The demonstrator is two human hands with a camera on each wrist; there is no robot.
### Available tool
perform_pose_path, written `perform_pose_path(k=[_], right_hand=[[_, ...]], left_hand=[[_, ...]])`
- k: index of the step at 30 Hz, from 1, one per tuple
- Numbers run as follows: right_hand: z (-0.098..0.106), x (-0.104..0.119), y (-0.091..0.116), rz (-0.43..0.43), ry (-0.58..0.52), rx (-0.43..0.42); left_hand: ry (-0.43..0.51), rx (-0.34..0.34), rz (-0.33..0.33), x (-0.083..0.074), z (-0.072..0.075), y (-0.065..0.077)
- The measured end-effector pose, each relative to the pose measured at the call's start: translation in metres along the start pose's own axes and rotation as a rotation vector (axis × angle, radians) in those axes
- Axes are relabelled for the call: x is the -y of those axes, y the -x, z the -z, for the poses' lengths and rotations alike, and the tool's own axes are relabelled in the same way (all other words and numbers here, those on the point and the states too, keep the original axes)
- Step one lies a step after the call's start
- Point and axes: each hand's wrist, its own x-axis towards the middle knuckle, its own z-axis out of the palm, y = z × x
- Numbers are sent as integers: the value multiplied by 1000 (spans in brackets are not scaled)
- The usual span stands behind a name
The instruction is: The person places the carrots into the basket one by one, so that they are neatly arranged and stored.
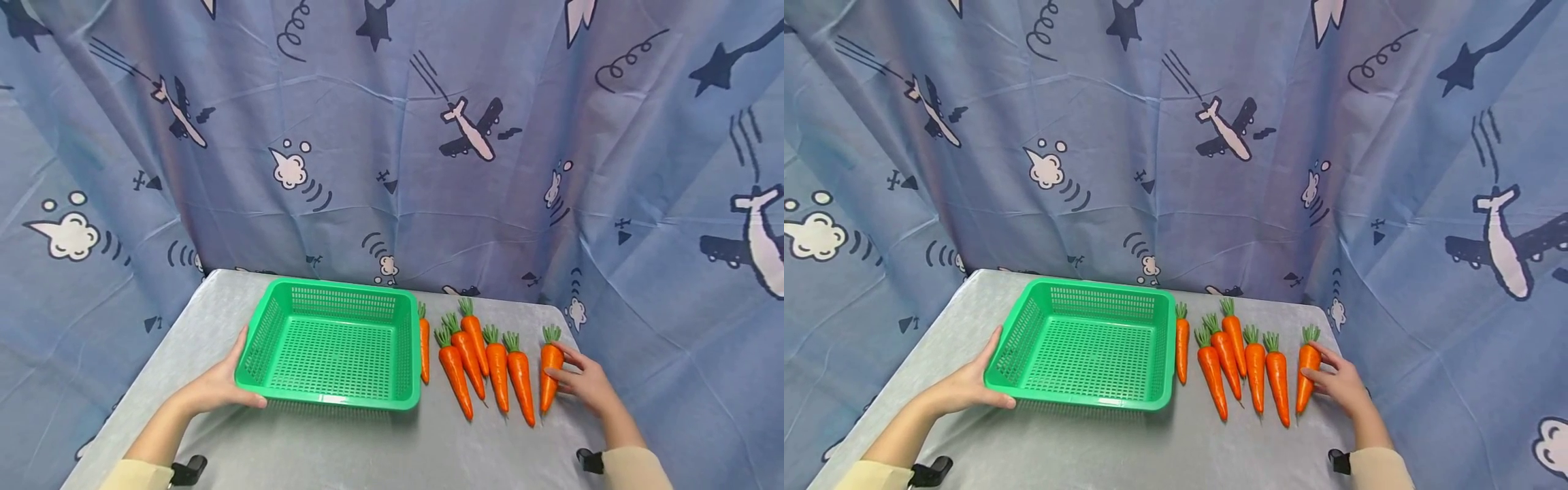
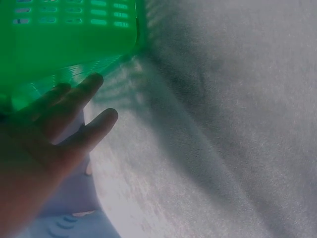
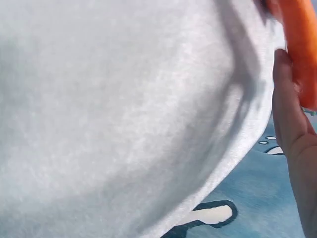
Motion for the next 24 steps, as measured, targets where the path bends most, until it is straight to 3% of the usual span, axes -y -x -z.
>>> perform_pose_path(k=[11, 24], right_hand=[[-6, 33, 5, 30, -124, -11], [-16, 82, 12, 172, -170, -3]], left_hand=[[-17, -7, 12, -2, 0, 2], [13, -1, -5, -1, -1, 1]])
